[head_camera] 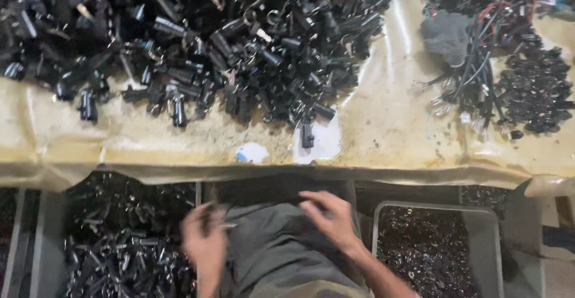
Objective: The person sits at a workbench covered with piles of black plastic components and repeatedly picks individual parts from the pile, turns them in their hands, and drops them into plastic bins below the bench. The person continues this pick-inspect-place cycle throughout the episode.
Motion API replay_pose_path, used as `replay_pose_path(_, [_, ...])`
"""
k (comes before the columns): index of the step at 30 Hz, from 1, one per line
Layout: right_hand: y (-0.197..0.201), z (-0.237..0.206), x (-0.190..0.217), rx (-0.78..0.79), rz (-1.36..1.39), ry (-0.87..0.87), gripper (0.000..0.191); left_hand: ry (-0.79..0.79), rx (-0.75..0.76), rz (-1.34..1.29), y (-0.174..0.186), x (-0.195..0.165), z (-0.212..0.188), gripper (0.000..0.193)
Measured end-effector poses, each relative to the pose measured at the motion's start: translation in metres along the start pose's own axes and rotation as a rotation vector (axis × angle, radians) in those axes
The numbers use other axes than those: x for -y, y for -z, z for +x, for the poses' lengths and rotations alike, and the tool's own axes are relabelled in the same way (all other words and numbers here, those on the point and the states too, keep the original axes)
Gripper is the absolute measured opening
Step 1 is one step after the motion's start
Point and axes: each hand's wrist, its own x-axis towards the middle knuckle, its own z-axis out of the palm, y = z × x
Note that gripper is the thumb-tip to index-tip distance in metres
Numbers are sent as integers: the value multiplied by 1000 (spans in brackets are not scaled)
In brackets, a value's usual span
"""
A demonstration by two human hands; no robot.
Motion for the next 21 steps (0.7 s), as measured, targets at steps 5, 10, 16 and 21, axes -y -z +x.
replay_pose_path(5, [71,-52,-50,-803,-333,-156,21,-530,-385,922,90,-13,50,45])
replay_pose_path(10, [98,-87,-86,-529,-790,-456,40,-775,-317,750,100,-118,163,77])
replay_pose_path(16, [67,-83,-109,-259,-722,-799,45,-589,28,90,25,-246,290,76])
replay_pose_path(21, [65,-74,-122,-357,-804,-668,49,-750,-207,318,-8,-246,284,69])
